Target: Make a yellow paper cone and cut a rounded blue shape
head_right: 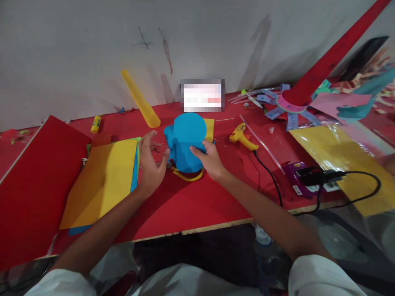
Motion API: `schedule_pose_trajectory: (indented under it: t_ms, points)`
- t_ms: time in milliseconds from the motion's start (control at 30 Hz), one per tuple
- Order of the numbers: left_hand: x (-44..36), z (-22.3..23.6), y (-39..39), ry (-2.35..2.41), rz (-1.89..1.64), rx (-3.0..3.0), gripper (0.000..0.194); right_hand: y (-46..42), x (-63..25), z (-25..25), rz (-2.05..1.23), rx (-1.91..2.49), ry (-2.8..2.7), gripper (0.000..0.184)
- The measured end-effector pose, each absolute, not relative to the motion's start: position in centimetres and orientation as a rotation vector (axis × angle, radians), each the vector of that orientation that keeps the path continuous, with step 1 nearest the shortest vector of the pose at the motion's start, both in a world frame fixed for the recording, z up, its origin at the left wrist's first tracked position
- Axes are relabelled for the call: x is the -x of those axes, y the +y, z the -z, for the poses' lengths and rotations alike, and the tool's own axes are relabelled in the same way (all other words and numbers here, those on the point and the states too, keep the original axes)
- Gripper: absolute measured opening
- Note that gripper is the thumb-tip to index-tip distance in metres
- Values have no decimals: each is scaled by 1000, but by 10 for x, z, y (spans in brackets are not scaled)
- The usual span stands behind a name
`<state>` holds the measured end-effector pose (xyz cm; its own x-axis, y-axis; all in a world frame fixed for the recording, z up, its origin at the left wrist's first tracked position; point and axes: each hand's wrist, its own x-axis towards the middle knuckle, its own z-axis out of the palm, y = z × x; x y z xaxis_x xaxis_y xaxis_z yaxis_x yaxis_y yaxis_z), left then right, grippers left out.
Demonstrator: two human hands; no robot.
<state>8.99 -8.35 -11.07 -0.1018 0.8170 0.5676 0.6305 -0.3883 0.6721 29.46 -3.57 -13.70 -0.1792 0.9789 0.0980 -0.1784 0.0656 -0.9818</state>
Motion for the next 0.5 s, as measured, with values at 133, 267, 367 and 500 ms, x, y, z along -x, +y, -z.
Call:
schedule_pose_trajectory:
  t_ms: [133,267,367,500]
  points:
    - [-88,112,-76,1589,-1327,-1877,49,-35,-297,133,-1363,892,-1257,52]
    - [-92,118,-77,1520,-1226,-1840,48,-35,-296,135,-1281,897,-1481,54]
    - [-95,120,-80,1490,-1258,-1751,43,-35,-294,141,-1299,882,-1583,60]
    - [-95,121,-78,1458,-1318,-1692,45,-36,-290,142,-1384,841,-1567,65]
